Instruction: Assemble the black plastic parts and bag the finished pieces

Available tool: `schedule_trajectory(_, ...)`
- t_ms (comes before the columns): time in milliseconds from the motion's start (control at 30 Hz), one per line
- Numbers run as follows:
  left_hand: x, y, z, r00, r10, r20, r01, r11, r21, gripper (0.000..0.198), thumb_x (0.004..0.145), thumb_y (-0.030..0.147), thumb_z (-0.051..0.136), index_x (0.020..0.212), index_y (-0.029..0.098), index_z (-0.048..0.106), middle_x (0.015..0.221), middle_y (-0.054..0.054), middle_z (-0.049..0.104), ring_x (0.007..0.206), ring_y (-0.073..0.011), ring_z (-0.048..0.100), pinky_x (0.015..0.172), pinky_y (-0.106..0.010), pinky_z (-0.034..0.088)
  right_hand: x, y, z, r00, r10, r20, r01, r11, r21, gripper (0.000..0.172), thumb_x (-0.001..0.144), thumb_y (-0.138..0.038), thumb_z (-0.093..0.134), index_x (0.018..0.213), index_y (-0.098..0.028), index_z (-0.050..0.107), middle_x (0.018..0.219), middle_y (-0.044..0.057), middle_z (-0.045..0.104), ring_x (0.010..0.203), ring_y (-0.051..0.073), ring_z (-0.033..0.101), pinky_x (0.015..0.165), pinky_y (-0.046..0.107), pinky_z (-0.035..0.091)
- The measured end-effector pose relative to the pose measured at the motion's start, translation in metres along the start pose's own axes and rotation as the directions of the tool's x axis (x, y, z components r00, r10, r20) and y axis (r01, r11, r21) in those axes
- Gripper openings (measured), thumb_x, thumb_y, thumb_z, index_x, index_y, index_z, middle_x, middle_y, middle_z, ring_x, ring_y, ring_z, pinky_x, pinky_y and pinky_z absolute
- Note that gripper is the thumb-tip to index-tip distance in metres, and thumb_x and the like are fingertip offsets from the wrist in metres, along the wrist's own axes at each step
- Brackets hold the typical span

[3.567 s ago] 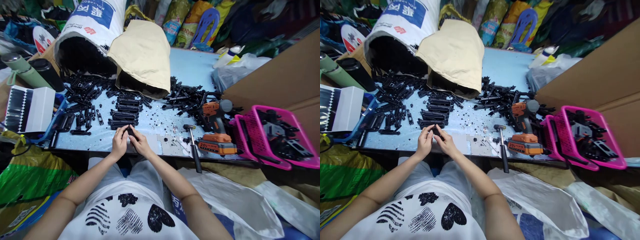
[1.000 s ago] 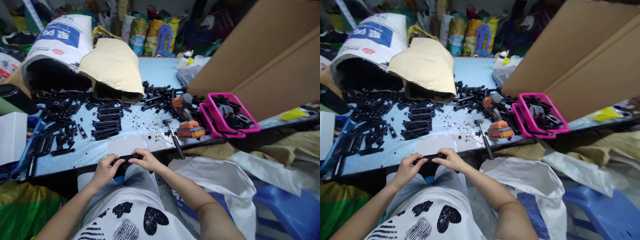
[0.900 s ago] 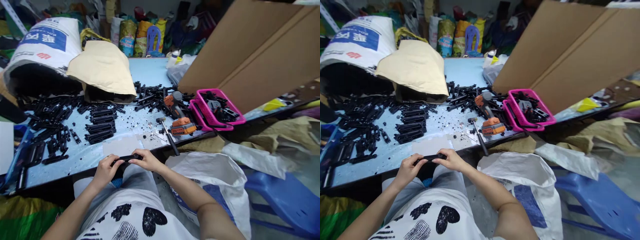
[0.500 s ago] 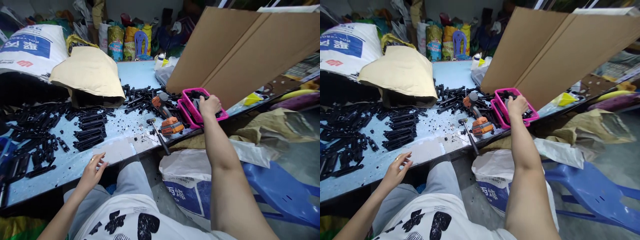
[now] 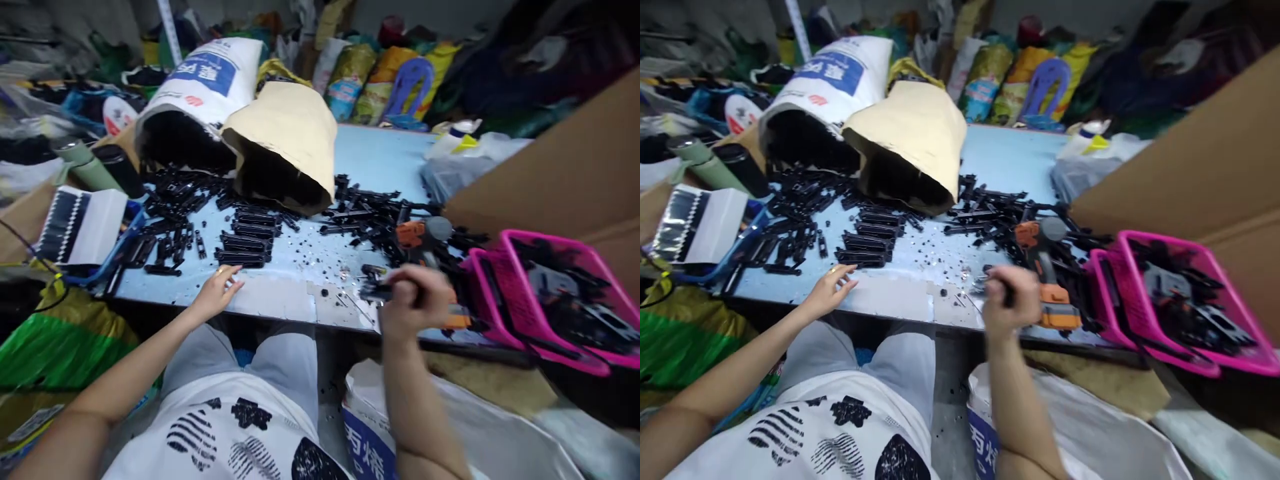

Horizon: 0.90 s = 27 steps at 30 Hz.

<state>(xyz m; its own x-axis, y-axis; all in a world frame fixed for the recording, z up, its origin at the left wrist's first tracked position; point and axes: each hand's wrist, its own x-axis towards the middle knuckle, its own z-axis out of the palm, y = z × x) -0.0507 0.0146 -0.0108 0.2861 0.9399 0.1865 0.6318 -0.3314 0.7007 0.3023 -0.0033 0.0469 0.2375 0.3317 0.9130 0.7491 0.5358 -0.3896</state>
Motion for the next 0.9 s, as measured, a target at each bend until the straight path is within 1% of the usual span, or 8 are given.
schedule_trajectory(100,0.019,-0.023,-0.019,0.993,0.026,-0.118,-0.011,0.992,0.126,0.038,0.089,0.038,0.048,0.119,0.016,0.054,0.107,-0.011,0.058,0.087,-0.0186,0.06,0.078,-0.033,0.051,-0.083,-0.039,0.067,0.92,0.072,0.386,-0.122,0.987,0.107,0.031,0.087,-0.044,0.053,0.105,-0.019,0.058,0.077,0.004,0.063,0.067,0.017,0.061,0.064,0.032,0.051)
schedule_trajectory(267,0.072,-0.089,-0.074,0.904,-0.12,-0.41,0.305,0.853,0.423,0.041,0.085,0.035,0.052,0.117,0.009,0.055,0.111,-0.018,0.055,0.105,-0.0299,0.051,0.092,-0.042,0.042,-0.139,-0.04,0.116,0.463,0.08,0.883,-0.093,0.995,-0.042,0.052,0.082,-0.044,0.06,0.127,-0.018,0.052,0.099,0.012,0.066,0.09,0.025,0.063,0.077,0.036,0.05)
schedule_trajectory(367,0.108,-0.127,-0.095,0.804,-0.258,-0.536,0.522,0.739,0.426,0.041,0.079,0.032,0.057,0.111,0.007,0.055,0.116,-0.022,0.052,0.109,-0.0352,0.045,0.09,-0.046,0.04,-0.136,-0.038,0.113,0.42,0.119,0.9,-0.078,0.992,-0.094,0.057,0.082,-0.043,0.06,0.131,-0.018,0.047,0.103,0.012,0.065,0.092,0.027,0.062,0.078,0.038,0.05)
schedule_trajectory(500,0.134,-0.149,-0.104,0.796,-0.276,-0.538,0.519,0.769,0.374,0.021,0.075,0.022,0.058,0.092,0.01,0.059,0.114,-0.021,0.055,0.114,-0.0366,0.042,0.093,-0.051,0.034,-0.121,-0.043,0.103,0.421,0.182,0.889,-0.221,0.971,-0.094,0.055,0.083,-0.044,0.057,0.131,-0.02,0.045,0.116,0.011,0.06,0.104,0.027,0.059,0.086,0.04,0.049)
schedule_trajectory(600,0.131,-0.136,-0.099,0.745,-0.149,-0.65,0.361,0.91,0.205,0.019,0.076,0.021,0.059,0.093,0.013,0.057,0.11,-0.015,0.058,0.114,-0.0306,0.046,0.098,-0.047,0.035,-0.107,-0.051,0.102,0.448,0.333,0.83,-0.461,0.881,-0.105,0.053,0.086,-0.047,0.049,0.132,-0.021,0.042,0.112,0.011,0.06,0.095,0.023,0.062,0.081,0.038,0.05)
schedule_trajectory(700,0.112,-0.098,-0.078,0.721,-0.136,-0.68,0.079,0.99,-0.114,0.026,0.081,0.028,0.057,0.102,0.015,0.052,0.097,-0.008,0.061,0.094,-0.0203,0.058,0.087,-0.036,0.046,-0.096,-0.065,0.111,0.332,0.432,0.839,-0.75,0.66,-0.043,0.052,0.093,-0.048,0.035,0.137,-0.022,0.033,0.088,0.004,0.059,0.064,0.014,0.059,0.063,0.03,0.051)
schedule_trajectory(767,0.094,-0.065,-0.054,0.816,-0.222,-0.534,-0.021,0.912,-0.41,0.027,0.084,0.033,0.055,0.105,0.015,0.052,0.086,-0.004,0.062,0.074,-0.0146,0.062,0.07,-0.029,0.051,-0.093,-0.076,0.122,0.245,0.434,0.867,-0.886,0.463,0.018,0.053,0.093,-0.05,0.035,0.137,-0.022,0.033,0.079,0.001,0.056,0.058,0.012,0.055,0.057,0.027,0.05)
schedule_trajectory(900,0.053,-0.01,-0.007,0.953,-0.301,-0.033,0.184,0.663,-0.726,0.03,0.079,0.031,0.061,0.102,0.012,0.06,0.076,-0.003,0.062,0.055,-0.0096,0.058,0.05,-0.022,0.048,-0.092,-0.096,0.142,0.166,0.471,0.867,-0.982,0.162,0.1,0.056,0.088,-0.054,0.044,0.134,-0.024,0.038,0.077,0.0,0.057,0.061,0.013,0.058,0.054,0.026,0.051)
